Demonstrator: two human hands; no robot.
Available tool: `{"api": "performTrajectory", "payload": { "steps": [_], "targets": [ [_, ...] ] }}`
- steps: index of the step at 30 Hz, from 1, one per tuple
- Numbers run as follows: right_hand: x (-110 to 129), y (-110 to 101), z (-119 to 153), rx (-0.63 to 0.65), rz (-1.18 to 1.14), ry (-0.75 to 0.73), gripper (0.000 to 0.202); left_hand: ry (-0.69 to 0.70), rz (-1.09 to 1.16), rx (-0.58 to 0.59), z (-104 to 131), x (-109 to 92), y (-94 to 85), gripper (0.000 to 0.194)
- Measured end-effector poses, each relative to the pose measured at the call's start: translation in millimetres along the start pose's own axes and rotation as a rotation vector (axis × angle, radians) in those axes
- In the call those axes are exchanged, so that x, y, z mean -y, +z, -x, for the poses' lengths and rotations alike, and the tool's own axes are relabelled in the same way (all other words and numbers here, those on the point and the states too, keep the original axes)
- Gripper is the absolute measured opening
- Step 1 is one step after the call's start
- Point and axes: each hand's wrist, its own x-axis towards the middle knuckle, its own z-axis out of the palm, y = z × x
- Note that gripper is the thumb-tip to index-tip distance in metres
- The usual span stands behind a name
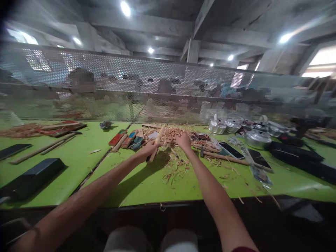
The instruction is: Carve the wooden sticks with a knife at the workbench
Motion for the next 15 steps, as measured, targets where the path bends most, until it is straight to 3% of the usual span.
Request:
{"api": "performTrajectory", "payload": {
  "steps": [8, 15],
  "targets": [
    [-16.1, 6.1, 4.3, 0.135, -0.072, -0.054, 0.027, 0.103, 0.025, -0.052, -15.6, 2.8, 13.9, 0.007],
    [-24.1, 12.4, -2.2, 0.147, -0.290, -0.125, 0.012, 0.257, 0.018, -0.164, -22.0, 13.0, 6.6, 0.007]
  ]
}}
